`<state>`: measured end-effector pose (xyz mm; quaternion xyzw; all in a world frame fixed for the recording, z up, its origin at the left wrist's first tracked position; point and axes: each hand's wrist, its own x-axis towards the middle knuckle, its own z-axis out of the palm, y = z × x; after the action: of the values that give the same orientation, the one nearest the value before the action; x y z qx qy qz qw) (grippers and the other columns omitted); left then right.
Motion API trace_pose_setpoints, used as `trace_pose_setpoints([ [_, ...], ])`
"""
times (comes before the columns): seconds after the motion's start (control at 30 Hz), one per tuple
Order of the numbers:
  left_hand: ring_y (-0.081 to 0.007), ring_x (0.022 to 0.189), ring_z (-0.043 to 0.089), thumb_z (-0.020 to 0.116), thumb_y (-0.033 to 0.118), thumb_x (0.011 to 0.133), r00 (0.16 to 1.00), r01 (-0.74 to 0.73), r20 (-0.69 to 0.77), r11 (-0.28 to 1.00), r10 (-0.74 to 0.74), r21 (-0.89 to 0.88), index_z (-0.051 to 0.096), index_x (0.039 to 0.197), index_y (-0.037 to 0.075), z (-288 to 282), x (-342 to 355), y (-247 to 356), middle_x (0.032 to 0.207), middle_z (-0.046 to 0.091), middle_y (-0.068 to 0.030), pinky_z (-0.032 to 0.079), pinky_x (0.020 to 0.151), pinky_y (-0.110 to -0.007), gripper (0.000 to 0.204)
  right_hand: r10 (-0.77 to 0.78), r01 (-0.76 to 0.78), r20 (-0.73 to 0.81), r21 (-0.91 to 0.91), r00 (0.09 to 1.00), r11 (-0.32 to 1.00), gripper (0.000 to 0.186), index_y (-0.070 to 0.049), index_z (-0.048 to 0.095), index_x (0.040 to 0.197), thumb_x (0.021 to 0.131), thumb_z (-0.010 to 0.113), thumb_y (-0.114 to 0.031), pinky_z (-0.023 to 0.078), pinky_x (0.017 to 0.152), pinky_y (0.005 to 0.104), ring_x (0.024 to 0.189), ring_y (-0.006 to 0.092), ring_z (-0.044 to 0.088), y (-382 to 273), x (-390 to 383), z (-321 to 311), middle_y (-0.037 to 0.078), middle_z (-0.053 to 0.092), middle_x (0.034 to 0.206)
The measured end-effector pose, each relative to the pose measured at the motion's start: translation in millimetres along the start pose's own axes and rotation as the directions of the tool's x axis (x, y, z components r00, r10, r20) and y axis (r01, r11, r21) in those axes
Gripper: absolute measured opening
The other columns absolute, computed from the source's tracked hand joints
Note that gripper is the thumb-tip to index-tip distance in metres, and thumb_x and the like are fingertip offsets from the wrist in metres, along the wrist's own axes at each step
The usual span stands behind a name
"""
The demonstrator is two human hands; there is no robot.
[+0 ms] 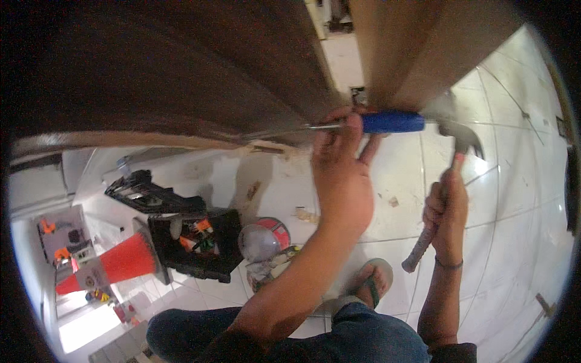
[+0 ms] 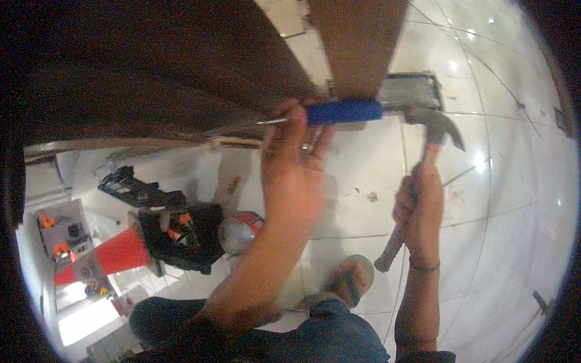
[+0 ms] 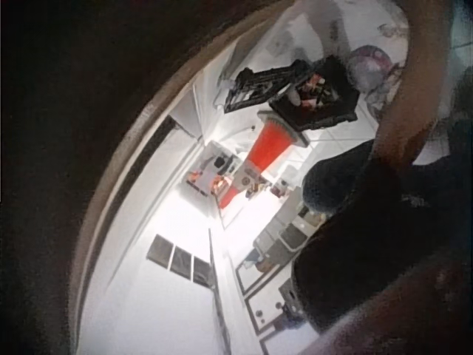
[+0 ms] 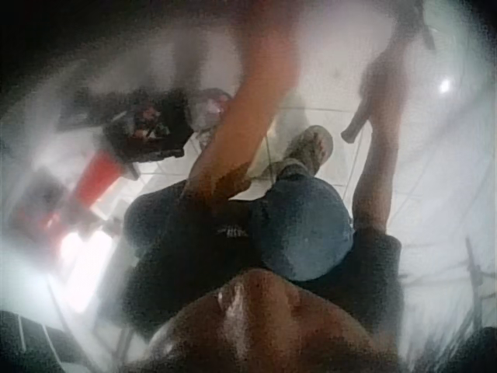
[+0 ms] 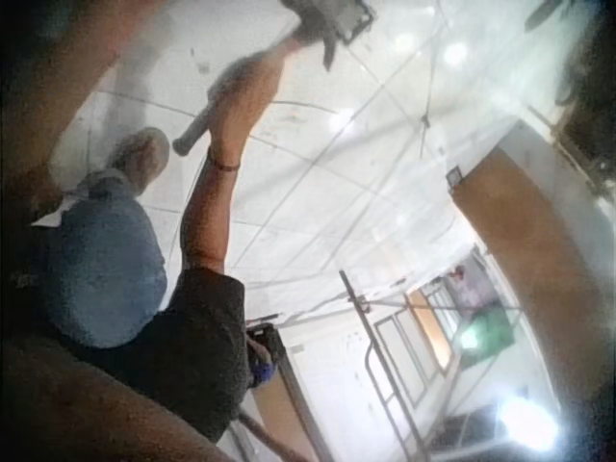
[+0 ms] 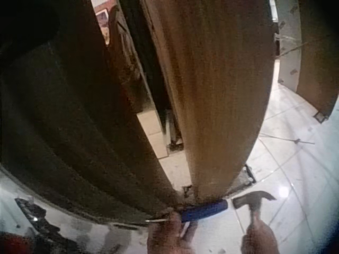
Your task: The person uses a chisel and a hammer to carve out sections of a wooden door frame and then removes the wood scraps by hand.
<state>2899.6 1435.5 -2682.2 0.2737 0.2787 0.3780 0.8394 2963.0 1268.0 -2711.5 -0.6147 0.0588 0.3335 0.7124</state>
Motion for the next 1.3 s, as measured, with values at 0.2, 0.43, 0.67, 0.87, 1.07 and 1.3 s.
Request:
trace_pose_setpoints([
  [0.2, -0.013, 0.104, 0.058, 0.07, 0.017, 0.089, 0.998, 0.067, 0.022, 0.997, -0.066, -0.049, 0.058, 0.111, 0.014, 4.6, -9.0, 21.2, 0.111, 0.061, 0.0009, 0.051, 0.093, -0.035, 0.025, -0.132, 0.132, -0.022, 0.006, 0.991, 0.991, 0.03, -0.016, 0.045, 0.094, 0.101, 0.044, -0.045, 0.023, 0.037, 0.0184, 0.045, 0.0017, 0.029, -2.8, -15.0, 12.7, -0.007, 0.037, 0.063],
  [0.43, -0.0146, 0.104, 0.058, 0.068, 0.016, 0.091, 0.999, 0.027, 0.021, 1.0, -0.027, -0.005, 0.057, 0.111, 0.012, 10.0, -13.0, 21.1, 0.109, 0.061, -0.0012, 0.052, 0.095, -0.037, 0.023, 0.03, -0.025, 0.045, -0.101, 0.999, 0.995, 0.039, -0.017, 0.04, 0.084, 0.1, 0.043, -0.052, 0.019, 0.032, 0.0194, 0.038, 0.0016, 0.023, -11.6, -19.8, 19.0, -0.008, 0.031, 0.055],
  [0.67, -0.0151, 0.105, 0.058, 0.069, 0.017, 0.09, 0.999, 0.045, -0.009, 0.999, -0.045, -0.009, 0.057, 0.113, 0.012, 12.5, -15.2, 7.6, 0.109, 0.061, -0.0014, 0.052, 0.095, -0.037, 0.026, -0.06, 0.066, 0.049, -0.138, 0.997, 0.988, 0.035, -0.016, 0.044, 0.089, 0.1, 0.043, -0.049, 0.019, 0.034, 0.0192, 0.04, 0.0009, 0.024, -8.1, -15.4, -1.3, -0.008, 0.03, 0.056],
  [0.87, -0.0161, 0.105, 0.058, 0.071, 0.019, 0.088, 0.998, 0.064, 0.016, 0.998, -0.063, -0.023, 0.058, 0.111, 0.012, 14.5, -16.8, 2.4, 0.108, 0.061, -0.0018, 0.051, 0.094, -0.036, 0.028, -0.073, 0.083, -0.06, 0.186, 0.996, 0.979, 0.029, -0.016, 0.043, 0.088, 0.101, 0.046, -0.041, 0.023, 0.038, 0.0182, 0.044, 0.0013, 0.029, -2.0, -4.9, 5.9, -0.007, 0.036, 0.06],
  [1.07, -0.0181, 0.105, 0.059, 0.073, 0.019, 0.087, 0.998, 0.055, -0.02, 0.998, -0.055, -0.019, 0.057, 0.109, 0.013, 11.7, -15.9, 9.4, 0.108, 0.062, -0.0025, 0.051, 0.095, -0.04, 0.027, -0.037, 0.037, -0.004, 0.036, 0.999, 0.999, 0.035, -0.017, 0.042, 0.084, 0.1, 0.045, -0.048, 0.018, 0.035, 0.0196, 0.04, 0.0017, 0.023, 2.6, -12.7, 4.7, -0.008, 0.03, 0.055],
  [1.3, -0.0208, 0.11, 0.06, 0.072, 0.019, 0.087, 0.988, 0.154, -0.006, 0.987, -0.154, -0.041, 0.057, 0.11, 0.014, 10.1, -13.0, 16.4, 0.109, 0.064, -0.0029, 0.049, 0.098, -0.043, 0.028, 0.042, -0.038, -0.01, 0.229, 0.999, 0.973, 0.033, -0.017, 0.043, 0.089, 0.099, 0.047, -0.048, 0.02, 0.036, 0.0193, 0.042, 0.002, 0.026, 4.6, -6.0, 12.7, -0.007, 0.034, 0.059],
])
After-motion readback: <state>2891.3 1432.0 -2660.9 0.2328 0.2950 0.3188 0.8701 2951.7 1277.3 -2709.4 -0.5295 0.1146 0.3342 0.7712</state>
